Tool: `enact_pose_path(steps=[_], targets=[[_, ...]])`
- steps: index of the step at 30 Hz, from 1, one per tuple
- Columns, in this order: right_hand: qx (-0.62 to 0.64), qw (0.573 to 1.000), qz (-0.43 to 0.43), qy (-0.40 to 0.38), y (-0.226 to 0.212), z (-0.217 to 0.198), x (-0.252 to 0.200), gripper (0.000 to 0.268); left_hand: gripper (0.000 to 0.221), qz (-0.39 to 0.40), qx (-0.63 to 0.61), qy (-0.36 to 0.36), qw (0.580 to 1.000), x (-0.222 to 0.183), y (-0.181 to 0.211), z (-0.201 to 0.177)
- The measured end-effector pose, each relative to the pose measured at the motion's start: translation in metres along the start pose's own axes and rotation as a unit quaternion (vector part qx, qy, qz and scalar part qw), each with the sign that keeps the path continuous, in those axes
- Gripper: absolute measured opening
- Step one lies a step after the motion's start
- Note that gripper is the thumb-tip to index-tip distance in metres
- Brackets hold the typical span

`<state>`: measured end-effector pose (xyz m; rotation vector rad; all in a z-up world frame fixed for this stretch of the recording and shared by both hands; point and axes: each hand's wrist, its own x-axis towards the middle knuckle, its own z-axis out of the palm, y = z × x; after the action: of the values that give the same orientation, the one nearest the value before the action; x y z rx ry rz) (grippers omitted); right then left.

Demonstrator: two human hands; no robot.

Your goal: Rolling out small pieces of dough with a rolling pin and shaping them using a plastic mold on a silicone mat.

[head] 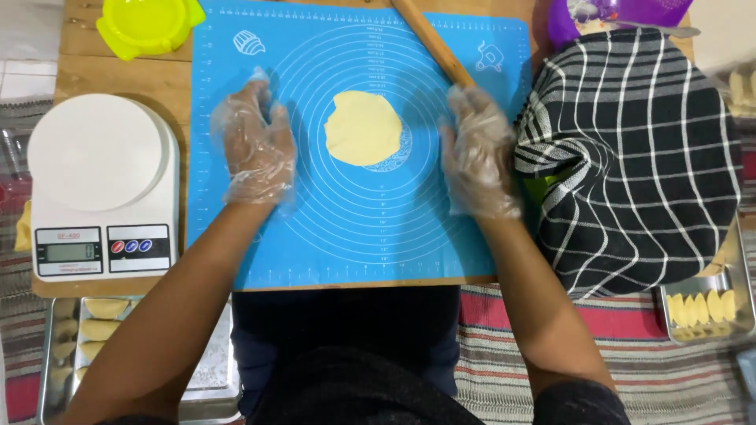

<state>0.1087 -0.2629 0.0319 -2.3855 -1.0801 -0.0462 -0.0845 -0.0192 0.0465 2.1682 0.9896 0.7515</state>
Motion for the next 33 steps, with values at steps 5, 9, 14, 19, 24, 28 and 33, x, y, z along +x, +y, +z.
enact_pose_path(steps=[5,9,14,19,24,28,33], targets=[[-0.204,0.912,0.29,-0.204,-0.045,-0.045,0.065,0.037,0.044,0.154,0.107,0.068,0.98,0.006,-0.013,0.01],[-0.475,0.831,0.108,0.268,0.013,0.02,0.063,0.072,0.055,0.099,0.194,-0.023,0.976,0.009,-0.009,0.01],[-0.344,0.928,0.115,-0.079,-0.049,-0.03,0.019,0.032,0.061,0.071,0.288,-0.057,0.953,0.007,0.012,-0.001],[-0.114,0.993,0.003,0.001,-0.077,-0.041,-0.023,0.028,0.061,0.138,0.246,-0.031,0.959,0.005,0.022,0.003],[-0.074,0.98,-0.181,0.028,-0.069,-0.036,-0.04,0.067,0.05,0.244,0.092,0.138,0.955,0.014,0.009,0.015],[0.016,0.999,0.035,-0.01,-0.077,-0.03,-0.043,0.028,0.044,0.292,0.038,0.078,0.952,0.01,0.008,0.04],[-0.023,0.998,-0.016,0.058,-0.096,-0.031,-0.021,0.038,0.064,0.254,0.204,-0.14,0.935,0.028,0.041,0.033]])
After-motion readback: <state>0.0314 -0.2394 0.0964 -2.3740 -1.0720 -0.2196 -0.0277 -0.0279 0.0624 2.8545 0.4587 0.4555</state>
